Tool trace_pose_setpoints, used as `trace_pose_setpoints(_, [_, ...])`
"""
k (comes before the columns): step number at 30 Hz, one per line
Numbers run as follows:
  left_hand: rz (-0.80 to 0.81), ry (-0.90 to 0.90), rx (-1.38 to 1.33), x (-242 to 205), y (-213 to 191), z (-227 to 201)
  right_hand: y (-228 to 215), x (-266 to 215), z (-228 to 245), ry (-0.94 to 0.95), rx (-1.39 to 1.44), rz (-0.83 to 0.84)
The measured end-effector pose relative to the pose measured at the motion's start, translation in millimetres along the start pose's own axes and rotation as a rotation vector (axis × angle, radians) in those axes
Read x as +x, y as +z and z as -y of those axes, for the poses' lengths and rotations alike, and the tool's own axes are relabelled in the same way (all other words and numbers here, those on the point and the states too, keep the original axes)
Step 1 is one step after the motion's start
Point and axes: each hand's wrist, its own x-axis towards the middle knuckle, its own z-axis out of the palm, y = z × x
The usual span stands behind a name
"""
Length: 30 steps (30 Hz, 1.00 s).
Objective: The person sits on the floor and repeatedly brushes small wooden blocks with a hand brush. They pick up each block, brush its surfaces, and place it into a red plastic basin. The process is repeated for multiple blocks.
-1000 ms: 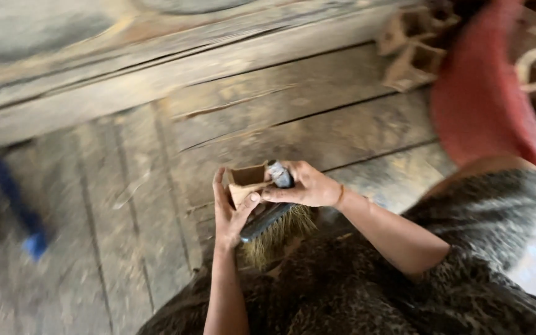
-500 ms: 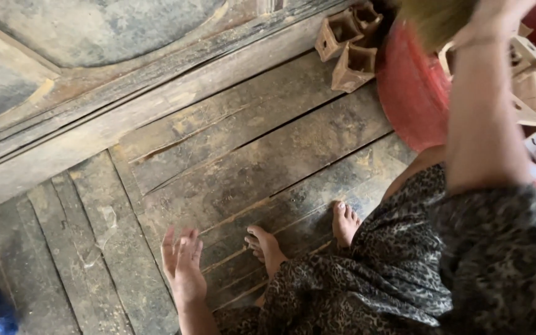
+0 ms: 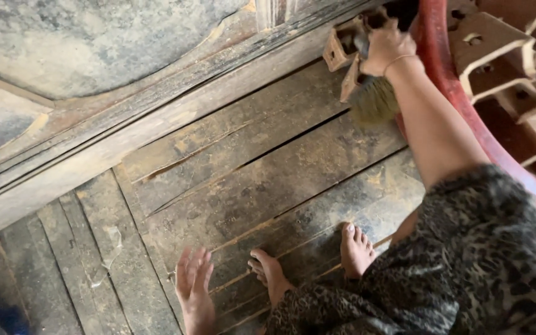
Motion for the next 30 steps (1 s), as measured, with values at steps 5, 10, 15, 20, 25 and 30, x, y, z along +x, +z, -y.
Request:
trace_pose_setpoints(5, [-0.184, -0.125, 0.019, -2.4, 3.1, -0.9, 30.2, 36.7, -7.0, 0.133, 0.083, 0.288])
trace_pose_setpoints(10, [-0.225, -0.027, -0.042, 65.0, -68.5, 126.3, 70.8, 99.1, -29.4, 0.065, -0.051, 0.333])
trace_pose_setpoints(15, [-0.196, -0.089, -0.007, 73.8, -71.9, 136.0, 76.6, 116.6, -24.0, -0.01, -0.463, 0.129])
trace_pose_setpoints(20, [-0.132, -0.053, 0.105, 82.6, -93.3, 168.4, 68.4, 118.3, -31.6, 0.002, -0.19, 0.358])
trace_pose_setpoints(25, [-0.158, -0.179, 0.17, 60.3, -60.0, 113.4, 53.7, 115.3, -24.3, 0.0, -0.138, 0.3])
trace_pose_setpoints(30, [-0.077, -0.282, 0.279, 58.5, -60.1, 105.5, 59.1, 98.1, -28.2, -0.088, -0.187, 0.203])
